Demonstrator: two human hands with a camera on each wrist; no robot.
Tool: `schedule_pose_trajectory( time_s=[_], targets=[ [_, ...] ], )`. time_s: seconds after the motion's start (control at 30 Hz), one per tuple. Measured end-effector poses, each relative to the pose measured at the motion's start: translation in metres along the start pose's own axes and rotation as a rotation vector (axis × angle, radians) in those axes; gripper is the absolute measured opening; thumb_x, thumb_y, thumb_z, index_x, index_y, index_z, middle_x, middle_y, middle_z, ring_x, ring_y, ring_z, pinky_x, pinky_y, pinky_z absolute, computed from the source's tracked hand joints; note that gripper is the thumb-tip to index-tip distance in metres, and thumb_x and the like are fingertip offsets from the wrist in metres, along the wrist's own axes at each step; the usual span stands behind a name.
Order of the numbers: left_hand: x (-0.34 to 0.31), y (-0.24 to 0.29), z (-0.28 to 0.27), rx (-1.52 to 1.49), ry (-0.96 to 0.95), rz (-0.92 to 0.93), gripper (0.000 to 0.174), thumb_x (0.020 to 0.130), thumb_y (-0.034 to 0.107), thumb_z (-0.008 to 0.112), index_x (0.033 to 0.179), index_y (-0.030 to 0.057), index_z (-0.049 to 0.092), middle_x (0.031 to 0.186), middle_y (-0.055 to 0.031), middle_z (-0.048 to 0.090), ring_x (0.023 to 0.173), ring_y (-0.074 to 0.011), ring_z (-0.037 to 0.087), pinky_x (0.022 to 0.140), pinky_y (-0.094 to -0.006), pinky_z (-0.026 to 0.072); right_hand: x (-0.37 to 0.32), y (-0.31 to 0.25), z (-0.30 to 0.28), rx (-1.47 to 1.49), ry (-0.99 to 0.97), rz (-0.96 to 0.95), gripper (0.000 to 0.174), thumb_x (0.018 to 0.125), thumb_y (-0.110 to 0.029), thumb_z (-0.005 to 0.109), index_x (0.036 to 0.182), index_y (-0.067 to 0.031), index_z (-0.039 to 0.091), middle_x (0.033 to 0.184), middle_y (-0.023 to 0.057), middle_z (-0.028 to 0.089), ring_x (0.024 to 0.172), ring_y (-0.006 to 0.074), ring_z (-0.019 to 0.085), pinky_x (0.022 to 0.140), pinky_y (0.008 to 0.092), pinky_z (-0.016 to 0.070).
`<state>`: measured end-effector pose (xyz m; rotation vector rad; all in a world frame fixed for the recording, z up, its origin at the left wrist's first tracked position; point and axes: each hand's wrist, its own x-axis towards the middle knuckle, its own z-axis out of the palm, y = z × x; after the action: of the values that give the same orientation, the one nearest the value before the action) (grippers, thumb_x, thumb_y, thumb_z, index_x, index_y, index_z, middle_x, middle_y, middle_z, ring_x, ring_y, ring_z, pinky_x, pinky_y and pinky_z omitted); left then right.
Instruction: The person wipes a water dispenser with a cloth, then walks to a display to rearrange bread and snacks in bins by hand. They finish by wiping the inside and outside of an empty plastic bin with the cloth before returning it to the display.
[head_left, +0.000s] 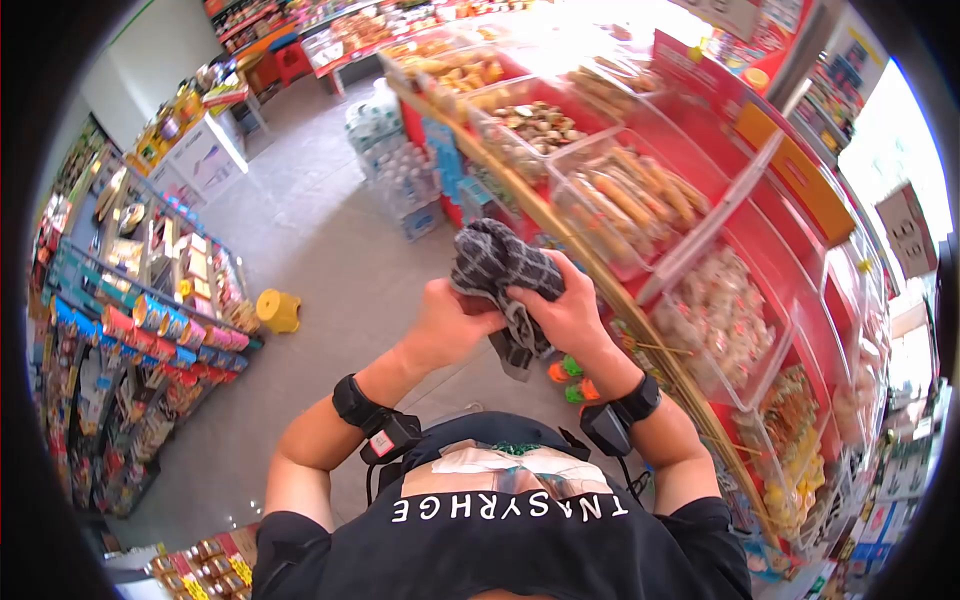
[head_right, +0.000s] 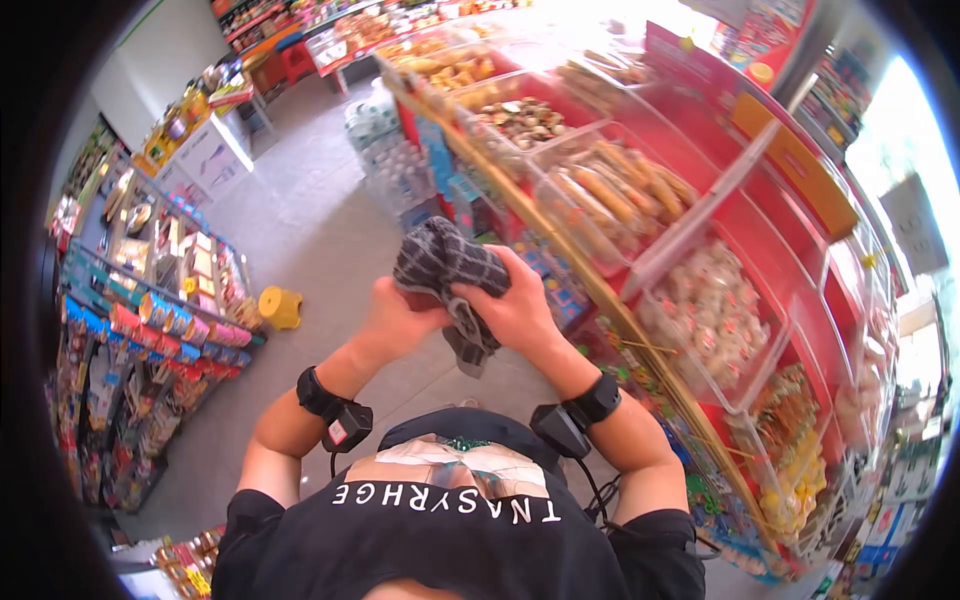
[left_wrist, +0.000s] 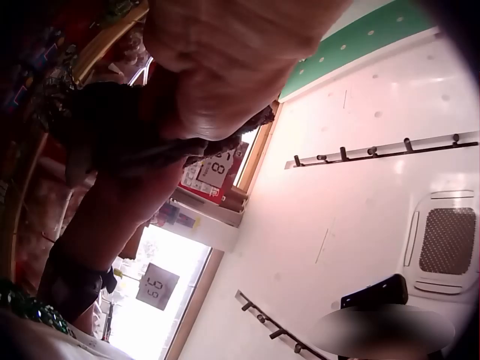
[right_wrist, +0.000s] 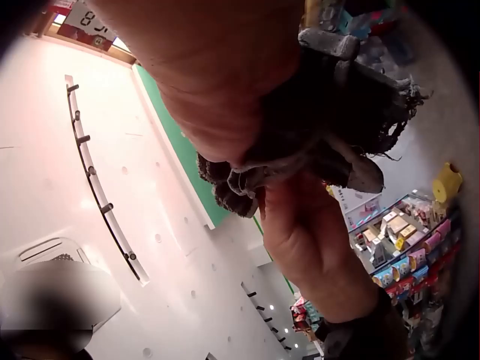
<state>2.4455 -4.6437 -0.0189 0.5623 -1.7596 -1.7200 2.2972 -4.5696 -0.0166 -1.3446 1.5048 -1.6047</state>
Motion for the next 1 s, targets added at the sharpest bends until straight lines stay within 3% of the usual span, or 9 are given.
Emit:
schedule_pose_trajectory(
  time_s=[0.2, 0.3, 0.43, 0.53, 0.67, 0.73, 0.8, 0.9, 1.0],
  targets=[
    [-0.004, -0.011, -0.092, -0.183, 0.191, -0.107, 0.035, 0.071, -0.007, 0.062, 0.105, -0.0048, 0.052, 0.094, -0.01, 0.06, 0.078, -0.0146, 0.06, 0.07, -0.0279, 0.0512, 0.07, 0.016, 0.094, 0.146, -0.004, 0.124, 0.027, 0.071, -0.011, 0.068, 0.092, 0.0016, 0.057, 0.08, 0.006, 0.062, 0.07, 0.009, 0.055, 0.064, 0.0252, 0.0463],
    [0.0, -0.02, -0.119, -0.37, 0.334, -0.146, 0.037, 0.074, -0.005, 0.059, 0.11, -0.0047, 0.05, 0.097, -0.0097, 0.059, 0.083, -0.0143, 0.059, 0.071, -0.0274, 0.0506, 0.099, 0.043, 0.131, 0.358, -0.024, 0.317, 0.026, 0.071, -0.01, 0.068, 0.091, 0.0018, 0.057, 0.079, 0.0055, 0.061, 0.067, 0.0092, 0.055, 0.061, 0.0251, 0.0466],
    [0.014, -0.033, -0.165, -0.633, 0.367, -0.199, 0.037, 0.08, 0.001, 0.052, 0.116, -0.001, 0.046, 0.105, -0.0109, 0.057, 0.09, -0.0186, 0.058, 0.075, -0.0295, 0.0497, 0.14, 0.048, 0.153, 0.612, -0.063, 0.566, 0.028, 0.074, -0.013, 0.068, 0.094, 0.0004, 0.054, 0.079, 0.0052, 0.06, 0.066, 0.0099, 0.057, 0.058, 0.0253, 0.048],
    [0.039, -0.039, -0.2, -0.645, 0.412, -0.163, 0.035, 0.083, 0.003, 0.05, 0.118, 0.0007, 0.045, 0.109, -0.0126, 0.055, 0.092, -0.0201, 0.058, 0.076, -0.0295, 0.0498, 0.181, 0.061, 0.152, 0.691, -0.111, 0.614, 0.028, 0.074, -0.013, 0.068, 0.095, -0.0004, 0.054, 0.081, 0.0052, 0.06, 0.066, 0.0107, 0.058, 0.058, 0.026, 0.0488],
    [0.093, -0.054, -0.233, -0.645, 0.341, -0.126, 0.033, 0.084, 0.003, 0.05, 0.117, 0.0024, 0.047, 0.109, -0.0125, 0.056, 0.09, -0.0204, 0.059, 0.072, -0.0279, 0.0522, 0.245, 0.086, 0.145, 0.753, -0.267, 0.549, 0.028, 0.076, -0.013, 0.067, 0.098, -0.0013, 0.054, 0.083, 0.0045, 0.06, 0.068, 0.0106, 0.058, 0.059, 0.026, 0.0492],
    [0.128, -0.066, -0.248, -0.68, 0.266, -0.124, 0.03, 0.082, 0.0, 0.052, 0.112, 0.0031, 0.051, 0.105, -0.0105, 0.058, 0.084, -0.0205, 0.061, 0.07, -0.0296, 0.0536, 0.277, 0.091, 0.146, 0.773, -0.442, 0.552, 0.037, 0.074, -0.014, 0.069, 0.104, -0.0007, 0.052, 0.09, 0.0044, 0.06, 0.078, 0.011, 0.057, 0.07, 0.0265, 0.0484],
    [0.164, -0.065, -0.25, -0.608, 0.361, -0.193, 0.029, 0.081, -0.001, 0.052, 0.11, 0.0028, 0.053, 0.103, -0.0097, 0.058, 0.083, -0.0203, 0.061, 0.07, -0.0307, 0.0538, 0.304, 0.092, 0.151, 0.733, -0.543, 0.496, 0.047, 0.072, -0.016, 0.071, 0.112, 0.0, 0.05, 0.098, 0.0059, 0.059, 0.089, 0.0115, 0.055, 0.08, 0.0266, 0.0453],
    [0.215, -0.063, -0.258, -0.512, 0.413, -0.228, 0.028, 0.078, -0.003, 0.054, 0.105, 0.0024, 0.054, 0.102, -0.0087, 0.058, 0.085, -0.0193, 0.061, 0.068, -0.0306, 0.0542, 0.352, 0.108, 0.149, 0.516, -0.586, 0.262, 0.055, 0.069, -0.02, 0.074, 0.114, -0.0002, 0.05, 0.099, 0.0059, 0.059, 0.091, 0.0127, 0.054, 0.082, 0.0275, 0.044],
    [0.255, -0.073, -0.257, -0.433, 0.481, -0.21, 0.024, 0.078, -0.001, 0.055, 0.101, 0.0008, 0.055, 0.096, -0.0086, 0.06, 0.082, -0.0172, 0.061, 0.067, -0.0288, 0.0544, 0.389, 0.12, 0.144, 0.298, -0.475, 0.217, 0.047, 0.069, -0.016, 0.073, 0.108, 0.0003, 0.053, 0.093, 0.0044, 0.06, 0.085, 0.0105, 0.054, 0.079, 0.026, 0.0444]
  ],
)
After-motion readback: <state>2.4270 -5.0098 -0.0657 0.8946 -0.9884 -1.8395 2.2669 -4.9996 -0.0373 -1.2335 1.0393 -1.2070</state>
